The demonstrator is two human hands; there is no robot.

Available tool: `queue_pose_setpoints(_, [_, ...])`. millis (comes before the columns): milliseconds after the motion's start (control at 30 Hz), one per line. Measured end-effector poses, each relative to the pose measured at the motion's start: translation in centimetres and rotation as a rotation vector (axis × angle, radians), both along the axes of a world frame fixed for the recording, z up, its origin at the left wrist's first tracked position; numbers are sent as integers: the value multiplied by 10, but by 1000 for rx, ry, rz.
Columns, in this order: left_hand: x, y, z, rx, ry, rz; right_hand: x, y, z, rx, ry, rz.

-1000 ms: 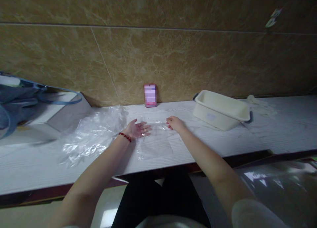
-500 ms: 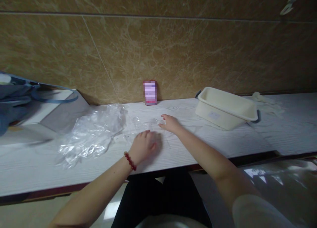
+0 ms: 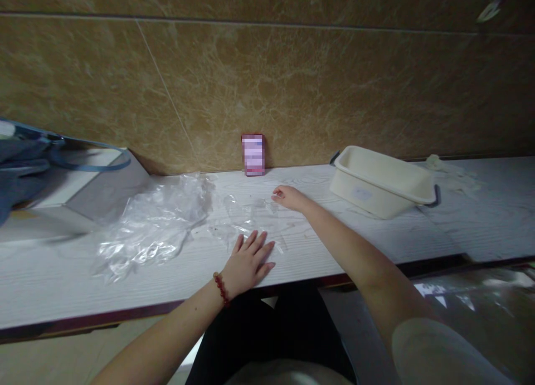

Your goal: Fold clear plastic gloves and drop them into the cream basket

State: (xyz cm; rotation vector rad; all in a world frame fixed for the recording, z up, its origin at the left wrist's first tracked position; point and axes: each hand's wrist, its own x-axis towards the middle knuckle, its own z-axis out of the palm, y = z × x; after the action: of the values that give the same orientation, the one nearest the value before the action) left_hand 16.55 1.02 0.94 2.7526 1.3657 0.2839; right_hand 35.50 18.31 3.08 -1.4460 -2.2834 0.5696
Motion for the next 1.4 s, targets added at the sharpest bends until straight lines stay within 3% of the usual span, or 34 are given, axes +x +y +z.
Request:
queue_pose_setpoints(133, [-1, -4, -1, 32, -9, -1, 5, -7, 1, 4, -126, 209])
queue_pose_setpoints(600, [-25, -6, 5, 50, 57, -146, 5, -18, -14, 88, -89, 165])
queue_pose_setpoints(867, [-4, -18, 1, 118, 30, 93, 1, -29, -19, 173, -70, 103])
queue_pose_setpoints(1000, [4, -24, -4, 146, 29, 174, 2, -24, -12, 50, -9, 48])
queue_pose_setpoints(1133, [2, -26, -6, 153, 58, 152, 7, -7, -1, -40, -7, -39])
queue_pose_setpoints(1300, [-3, -25, -8, 192, 89, 105, 8, 6, 15, 37, -163, -94])
queue_pose_setpoints(1400, [-1, -27, -8, 197, 91, 102, -3, -6, 23, 199, -201, -93])
